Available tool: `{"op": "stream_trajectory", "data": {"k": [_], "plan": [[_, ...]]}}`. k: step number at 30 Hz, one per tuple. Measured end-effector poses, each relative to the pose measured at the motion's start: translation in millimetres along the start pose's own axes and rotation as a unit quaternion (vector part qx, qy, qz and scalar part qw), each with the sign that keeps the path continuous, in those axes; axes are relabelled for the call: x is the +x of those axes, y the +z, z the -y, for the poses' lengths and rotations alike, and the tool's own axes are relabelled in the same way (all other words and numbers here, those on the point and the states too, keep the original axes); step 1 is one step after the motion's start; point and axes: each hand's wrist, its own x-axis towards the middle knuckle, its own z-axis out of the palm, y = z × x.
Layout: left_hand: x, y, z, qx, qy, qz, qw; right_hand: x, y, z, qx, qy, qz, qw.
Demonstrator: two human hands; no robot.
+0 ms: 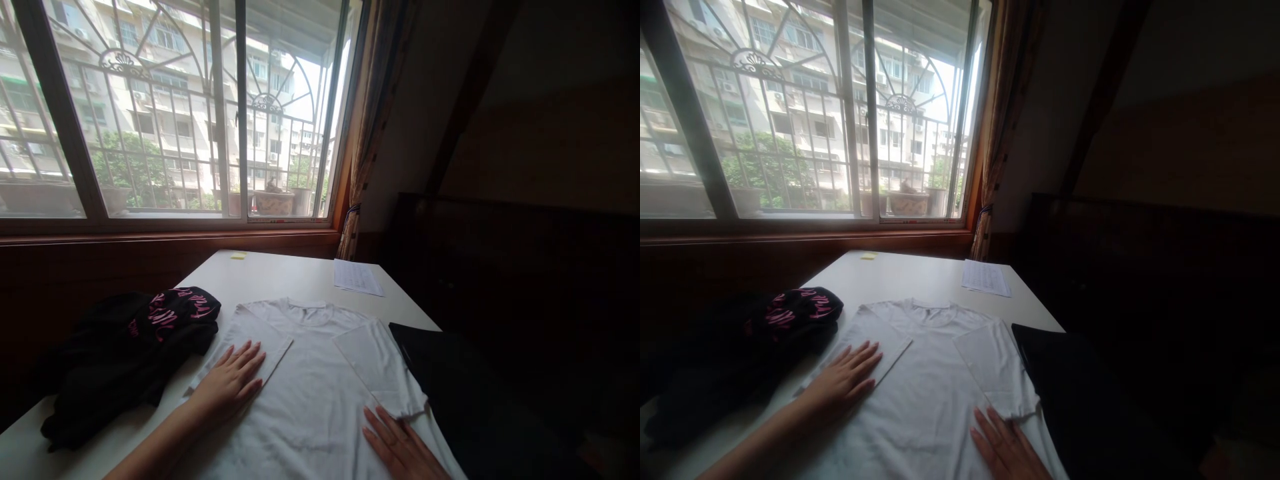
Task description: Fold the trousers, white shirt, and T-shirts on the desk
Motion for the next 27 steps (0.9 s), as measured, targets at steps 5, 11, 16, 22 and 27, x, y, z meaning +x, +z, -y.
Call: {"op": "stream_trajectory", "data": {"k": [5,11,16,22,27], "plan": [[-1,-2.9,9,0.024,-0.011,-0.009,1.0,10,10,2,0.0,0.001,0.026,1.0],[0,2.0,19,0.051,-0.055,-0.021,0.997,21,-12,15,0.032,0.01,0.045,0.998],[1,4.1,26,0.063,-0.075,-0.028,0.995,44,-57,11,0.077,0.065,-0.034,0.994],[7,2.9,31,0.075,-0.091,-0.012,0.993,94,-37,-34,0.027,0.182,-0.055,0.981],[19,-1.0,33,0.086,-0.115,0.0,0.99,127,2,-39,0.007,0.282,0.046,0.958]]}}
